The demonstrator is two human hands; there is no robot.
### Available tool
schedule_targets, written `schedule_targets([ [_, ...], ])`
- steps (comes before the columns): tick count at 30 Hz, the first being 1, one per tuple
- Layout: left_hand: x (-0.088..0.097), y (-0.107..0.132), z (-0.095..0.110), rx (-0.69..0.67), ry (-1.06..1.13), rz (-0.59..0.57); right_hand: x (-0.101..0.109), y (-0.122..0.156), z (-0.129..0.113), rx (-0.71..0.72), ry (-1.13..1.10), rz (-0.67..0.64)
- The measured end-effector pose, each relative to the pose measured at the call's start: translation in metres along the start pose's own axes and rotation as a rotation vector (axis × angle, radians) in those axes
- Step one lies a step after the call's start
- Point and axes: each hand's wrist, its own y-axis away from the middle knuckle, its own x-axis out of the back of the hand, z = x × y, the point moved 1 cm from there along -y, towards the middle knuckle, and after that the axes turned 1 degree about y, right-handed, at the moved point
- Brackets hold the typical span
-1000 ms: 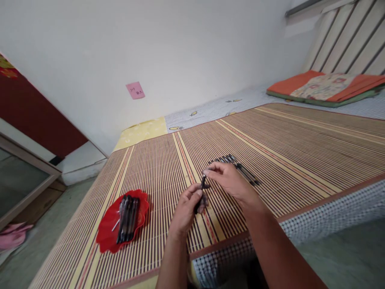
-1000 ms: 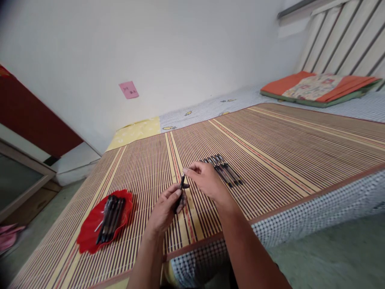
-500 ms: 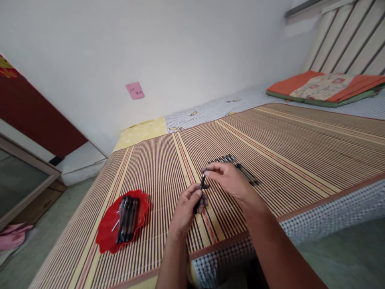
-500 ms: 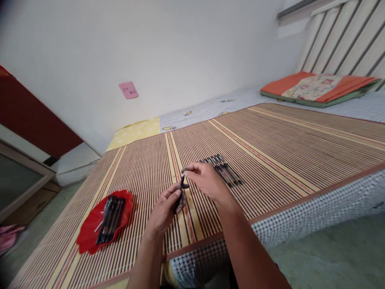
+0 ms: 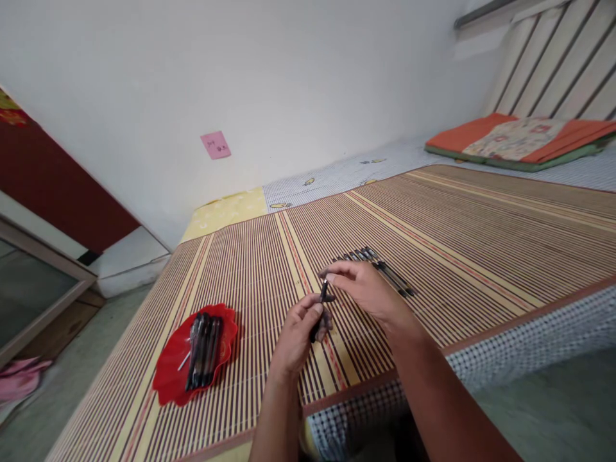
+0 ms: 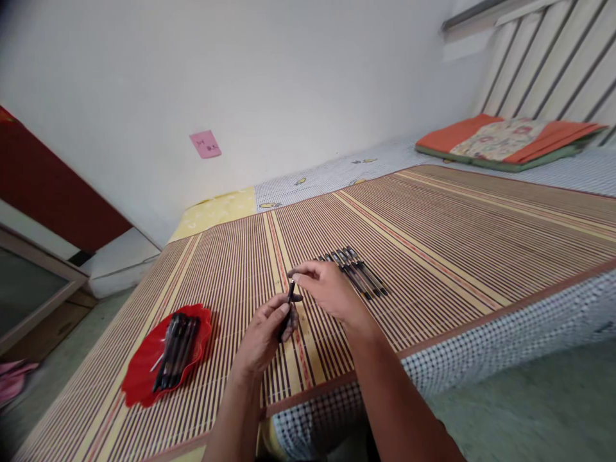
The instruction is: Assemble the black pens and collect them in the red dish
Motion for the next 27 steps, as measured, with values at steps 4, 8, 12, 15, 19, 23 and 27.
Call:
schedule_targets([
  [4, -0.0003, -0.0002, -0.0008, 0.006, -0.008, -0.001, -0.0015, -0.0009, 0.0035, -0.019, -0.005, 0.048],
  [8, -0.0008, 0.0001, -0.0002, 0.009, -0.012, -0.001, 0.0003, -0.0005, 0.0000, -0.006, 0.016, 0.094],
  [12, -0.0009, 0.0003, 0.0002, 0.006, -0.006, -0.002, 0.0012, 0.0005, -0.0035, -0.004, 0.019, 0.039],
  [15, -0.0006, 0.0001, -0.0006, 0.006, -0.001, -0.007, 0.0009, 0.0001, -0.0006, -0.026, -0.004, 0.029],
  [19, 0.0000, -0.0005, -0.0018, 0.016, 0.000, -0.008, 0.0008, -0.0010, 0.0036, -0.031, 0.001, 0.042],
  [23, -0.0004, -0.0006, -0.0017, 0.011, 0.002, 0.001, 0.0014, -0.0006, 0.0006, 0.000, 0.036, 0.072],
  [27, -0.0005, -0.0007, -0.0022, 0.011, -0.003, 0.009, 0.0011, 0.0001, -0.0026, -0.002, 0.035, 0.023],
])
